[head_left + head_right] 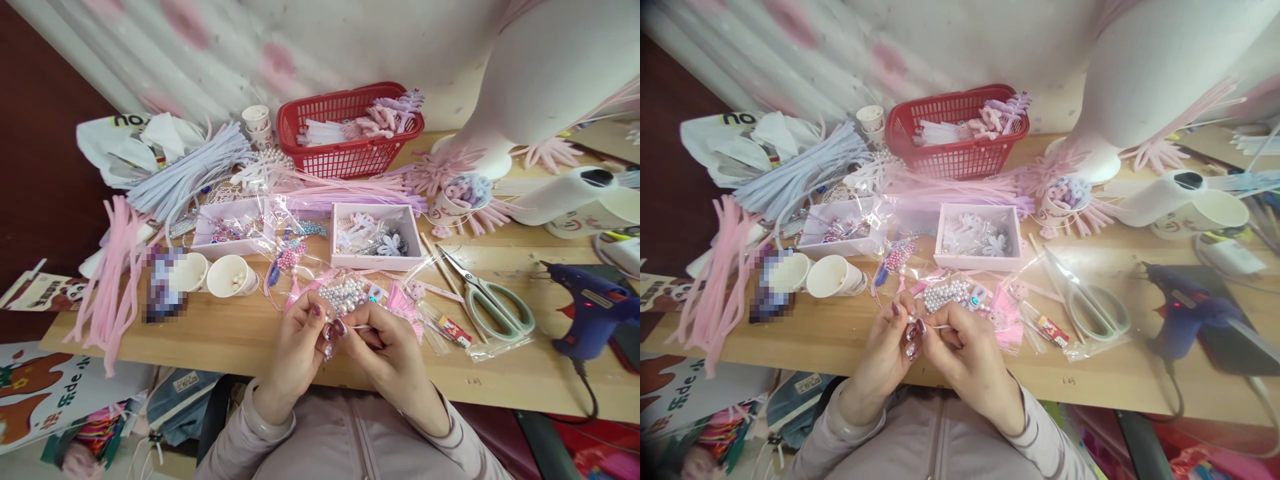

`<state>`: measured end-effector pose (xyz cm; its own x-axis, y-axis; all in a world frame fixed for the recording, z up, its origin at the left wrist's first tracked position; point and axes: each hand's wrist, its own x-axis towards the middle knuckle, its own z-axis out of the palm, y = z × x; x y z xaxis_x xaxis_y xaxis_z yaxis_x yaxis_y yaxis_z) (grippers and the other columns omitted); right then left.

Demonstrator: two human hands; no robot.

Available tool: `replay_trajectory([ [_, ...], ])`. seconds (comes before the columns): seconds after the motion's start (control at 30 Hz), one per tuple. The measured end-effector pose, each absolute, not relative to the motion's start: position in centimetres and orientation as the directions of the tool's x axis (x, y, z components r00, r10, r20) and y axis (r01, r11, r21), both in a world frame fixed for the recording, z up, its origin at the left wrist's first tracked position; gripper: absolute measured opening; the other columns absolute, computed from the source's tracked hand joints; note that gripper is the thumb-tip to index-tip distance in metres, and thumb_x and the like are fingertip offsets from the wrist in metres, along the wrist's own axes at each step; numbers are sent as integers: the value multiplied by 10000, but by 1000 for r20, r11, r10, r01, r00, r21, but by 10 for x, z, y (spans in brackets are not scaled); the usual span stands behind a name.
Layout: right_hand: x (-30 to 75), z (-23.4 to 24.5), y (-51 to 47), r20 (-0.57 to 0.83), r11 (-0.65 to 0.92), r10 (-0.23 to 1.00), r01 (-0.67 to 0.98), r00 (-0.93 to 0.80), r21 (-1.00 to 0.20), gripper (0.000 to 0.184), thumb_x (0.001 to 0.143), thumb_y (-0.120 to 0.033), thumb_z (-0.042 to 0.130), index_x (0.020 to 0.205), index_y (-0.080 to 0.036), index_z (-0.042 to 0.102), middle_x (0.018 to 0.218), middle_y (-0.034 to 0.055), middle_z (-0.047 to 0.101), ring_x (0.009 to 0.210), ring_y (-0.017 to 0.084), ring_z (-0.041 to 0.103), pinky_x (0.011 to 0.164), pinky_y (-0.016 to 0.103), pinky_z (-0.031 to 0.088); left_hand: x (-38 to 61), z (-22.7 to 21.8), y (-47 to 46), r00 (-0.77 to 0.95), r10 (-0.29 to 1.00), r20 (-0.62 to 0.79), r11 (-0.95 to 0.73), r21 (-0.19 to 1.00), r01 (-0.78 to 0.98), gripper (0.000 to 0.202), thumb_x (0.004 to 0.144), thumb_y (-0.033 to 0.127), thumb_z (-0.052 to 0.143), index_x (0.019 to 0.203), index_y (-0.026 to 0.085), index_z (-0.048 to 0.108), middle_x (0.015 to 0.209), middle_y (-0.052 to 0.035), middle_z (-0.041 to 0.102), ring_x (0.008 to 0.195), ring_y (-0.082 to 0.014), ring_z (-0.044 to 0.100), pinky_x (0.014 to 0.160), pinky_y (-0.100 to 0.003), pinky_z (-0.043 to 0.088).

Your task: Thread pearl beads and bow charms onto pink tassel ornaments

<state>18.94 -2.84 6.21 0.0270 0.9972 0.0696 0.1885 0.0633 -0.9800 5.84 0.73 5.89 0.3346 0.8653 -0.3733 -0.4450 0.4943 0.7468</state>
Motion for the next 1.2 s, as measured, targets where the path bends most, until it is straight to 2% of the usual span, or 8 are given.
replay_trajectory([
  [0.2, 190, 60, -28, 60, 54, 998, 196, 23, -979, 179, 950, -253, 582, 784, -192, 605, 523, -96, 356, 461, 85, 245, 436, 233, 202, 59, 58, 5, 310, 875, -371, 479, 754, -450, 529, 720, 625, 790, 691, 202, 472, 565, 71, 438, 491, -74, 367, 454, -186, 317],
  [0.53, 191, 59, -31, 148, 140, 989, 240, 16, -961, 150, 949, -185, 576, 801, -180, 597, 541, -108, 340, 467, 73, 253, 440, 210, 223, 59, 54, 6, 302, 893, -334, 443, 771, -457, 520, 744, 615, 776, 662, 191, 485, 527, 72, 475, 438, -57, 378, 433, -187, 313],
  [0.73, 192, 64, -30, 181, 179, 983, 253, -14, -951, 139, 938, -152, 572, 808, -175, 616, 544, -102, 411, 452, 64, 294, 428, 196, 246, 58, 50, 4, 286, 889, -359, 454, 781, -430, 521, 739, 611, 780, 626, 206, 473, 484, 66, 478, 388, -64, 357, 371, -194, 267],
  [0.9, 192, 66, -29, 178, 180, 984, 255, -32, -950, 151, 953, -148, 559, 815, -179, 613, 550, -101, 430, 452, 65, 304, 431, 200, 252, 57, 52, 3, 280, 891, -358, 451, 774, -444, 514, 716, 583, 813, 611, 205, 481, 473, 71, 465, 385, -62, 360, 361, -187, 279],
  [1.03, 193, 64, -31, 151, 165, 986, 271, -72, -948, 77, 972, -176, 558, 965, -176, 634, 568, -112, 335, 461, 78, 292, 439, 213, 242, 59, 53, 4, 260, 882, -392, 470, 762, -446, 517, 702, 600, 815, 620, 201, 497, 465, 79, 459, 367, -47, 335, 345, -173, 266],
  [1.1, 194, 64, -31, 163, 180, 983, 307, -82, -934, 107, 968, -183, 574, 1056, -176, 635, 583, -112, 310, 474, 86, 311, 455, 215, 260, 59, 53, 4, 256, 877, -406, 480, 759, -440, 512, 696, 612, 812, 639, 201, 513, 470, 77, 471, 364, -46, 338, 345, -175, 282],
  [1.2, 195, 65, -32, 171, 191, 981, 316, -92, -929, 115, 980, -177, 555, 1070, -182, 626, 583, -105, 376, 474, 86, 365, 463, 211, 295, 58, 52, 3, 273, 870, -411, 493, 744, -451, 499, 707, 603, 808, 654, 203, 515, 473, 79, 475, 356, -47, 349, 342, -175, 294],
])
